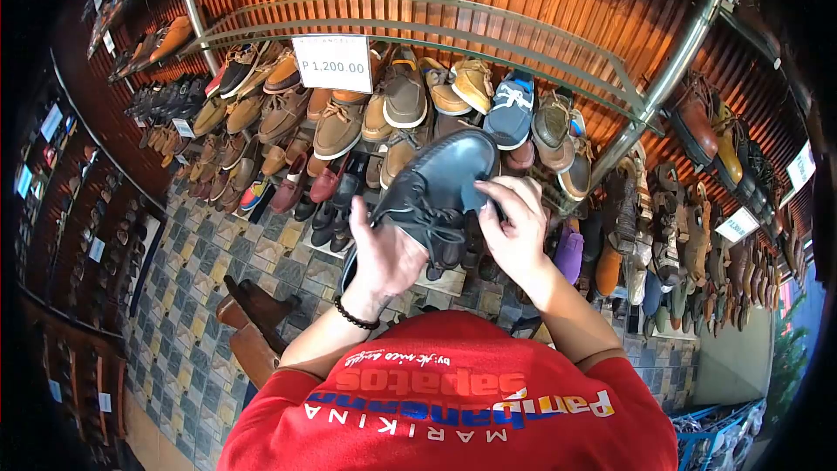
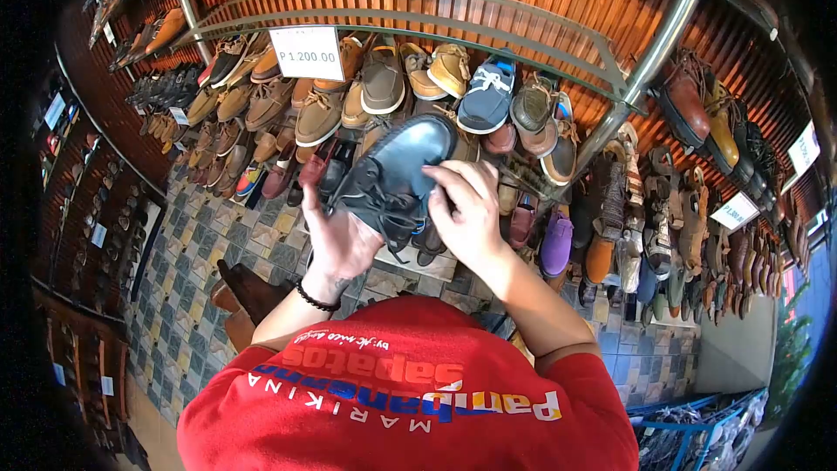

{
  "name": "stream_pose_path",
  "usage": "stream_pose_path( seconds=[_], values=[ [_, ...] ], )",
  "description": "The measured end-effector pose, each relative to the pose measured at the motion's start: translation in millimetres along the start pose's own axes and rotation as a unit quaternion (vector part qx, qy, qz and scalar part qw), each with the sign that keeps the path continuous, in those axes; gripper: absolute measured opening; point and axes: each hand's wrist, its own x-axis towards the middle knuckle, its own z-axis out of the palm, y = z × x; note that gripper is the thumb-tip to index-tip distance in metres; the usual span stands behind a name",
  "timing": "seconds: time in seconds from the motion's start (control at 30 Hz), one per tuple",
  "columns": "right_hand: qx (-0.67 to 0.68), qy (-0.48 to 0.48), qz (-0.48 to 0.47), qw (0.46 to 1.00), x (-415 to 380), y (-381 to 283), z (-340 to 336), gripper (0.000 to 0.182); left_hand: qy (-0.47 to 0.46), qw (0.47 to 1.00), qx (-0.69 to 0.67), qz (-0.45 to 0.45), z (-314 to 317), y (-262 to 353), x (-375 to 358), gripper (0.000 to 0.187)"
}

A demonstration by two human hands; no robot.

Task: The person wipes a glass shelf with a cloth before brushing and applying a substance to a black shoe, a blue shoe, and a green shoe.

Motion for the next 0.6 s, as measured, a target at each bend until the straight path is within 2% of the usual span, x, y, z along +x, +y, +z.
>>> stream_pose_path(
  seconds=[0.03, 0.07, 0.1, 0.17, 0.27, 0.3, 0.33, 0.37, 0.4, 0.43, 0.5, 0.6],
  values=[
    [0.032, 0.023, -0.011, 0.999, 8.1, -12.3, 0.0, 0.031, 0.014, 0.999, 0.030, 0.008, 2.9, -4.6, 0.7, 0.090],
    [0.044, -0.034, -0.072, 0.996, 13.3, -24.6, 0.2, 0.032, 0.026, 0.998, 0.063, 0.005, -3.0, -11.4, 1.5, 0.093],
    [0.041, -0.131, -0.130, 0.982, 13.9, -32.5, 2.1, 0.032, 0.013, 0.992, 0.117, -0.031, -8.2, -9.4, -3.1, 0.097],
    [0.005, -0.163, -0.178, 0.970, 0.7, -27.6, 7.8, 0.030, -0.010, 0.990, 0.141, -0.014, -9.0, -6.8, -4.9, 0.100],
    [-0.054, -0.196, -0.144, 0.969, 10.6, -15.9, -9.1, 0.027, -0.001, 0.980, 0.199, 0.001, -14.4, -9.0, -2.4, 0.100],
    [-0.057, -0.154, -0.144, 0.976, 14.9, -17.9, -9.7, 0.029, -0.108, 0.992, 0.039, -0.045, -30.7, -12.2, 1.3, 0.099],
    [-0.042, -0.145, -0.145, 0.978, 19.6, -26.6, -9.0, 0.029, -0.212, 0.965, -0.124, -0.090, -50.4, -16.3, 5.5, 0.099],
    [-0.027, -0.136, -0.146, 0.979, 22.8, -36.3, -4.8, 0.030, -0.141, 0.988, -0.023, -0.056, -34.6, -10.8, -0.7, 0.100],
    [-0.069, -0.198, -0.175, 0.962, 15.3, -41.2, 2.4, 0.029, -0.064, 0.993, 0.090, -0.037, -18.7, -5.3, -6.9, 0.100],
    [-0.034, -0.173, -0.183, 0.967, 3.5, -40.2, 12.3, 0.029, 0.014, 0.980, 0.194, -0.035, -2.6, 0.2, -13.2, 0.101],
    [-0.070, -0.215, -0.202, 0.953, -5.2, -30.9, 6.3, 0.031, -0.056, 0.995, 0.086, -0.010, -2.3, 2.0, -7.2, 0.103],
    [-0.115, -0.254, -0.188, 0.942, -3.5, -32.8, 2.6, 0.033, -0.052, 0.995, 0.080, -0.001, -12.3, -0.5, -8.0, 0.101]
  ],
)
